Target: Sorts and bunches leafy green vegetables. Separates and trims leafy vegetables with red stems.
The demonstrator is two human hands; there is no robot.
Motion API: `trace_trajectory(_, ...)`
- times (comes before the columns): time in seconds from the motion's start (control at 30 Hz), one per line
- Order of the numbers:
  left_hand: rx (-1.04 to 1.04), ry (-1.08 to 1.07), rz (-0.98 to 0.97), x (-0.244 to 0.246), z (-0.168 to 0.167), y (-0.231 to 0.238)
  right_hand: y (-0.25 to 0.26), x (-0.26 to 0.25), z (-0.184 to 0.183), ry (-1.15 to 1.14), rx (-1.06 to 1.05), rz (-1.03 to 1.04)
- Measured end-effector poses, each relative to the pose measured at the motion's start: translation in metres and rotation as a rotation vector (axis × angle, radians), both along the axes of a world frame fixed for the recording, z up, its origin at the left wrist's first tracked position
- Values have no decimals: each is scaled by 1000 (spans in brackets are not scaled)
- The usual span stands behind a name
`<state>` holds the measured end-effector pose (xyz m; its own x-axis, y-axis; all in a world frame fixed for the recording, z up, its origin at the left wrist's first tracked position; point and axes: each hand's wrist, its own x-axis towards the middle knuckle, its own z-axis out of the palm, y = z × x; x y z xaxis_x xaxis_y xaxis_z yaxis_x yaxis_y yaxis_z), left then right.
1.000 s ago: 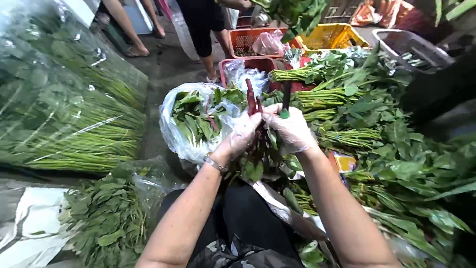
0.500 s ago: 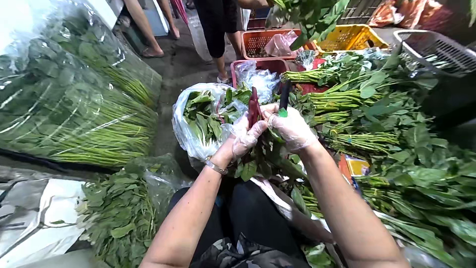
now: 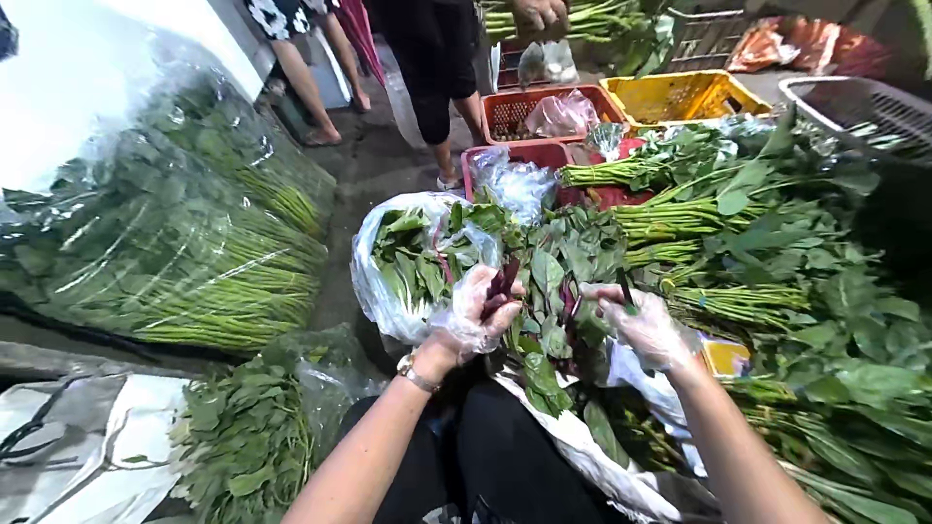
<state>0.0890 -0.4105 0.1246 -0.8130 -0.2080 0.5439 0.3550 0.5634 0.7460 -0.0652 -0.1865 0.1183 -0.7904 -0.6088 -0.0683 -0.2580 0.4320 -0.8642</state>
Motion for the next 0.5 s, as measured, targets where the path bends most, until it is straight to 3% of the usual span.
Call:
trace_trajectory(0.1, 141, -36, 75, 13, 7, -12, 33, -10, -14, 125, 74, -117)
trace_trajectory(0.2, 312, 45, 171, 31, 36, -43, 60, -19, -25, 224, 228, -218)
trace_trajectory(0.43, 524, 224, 76, 64, 38, -95, 22, 2, -60, 385, 310, 188)
trace_trajectory(0.5, 643, 236, 102, 70, 37, -100, 12, 5, -73, 351, 452, 348)
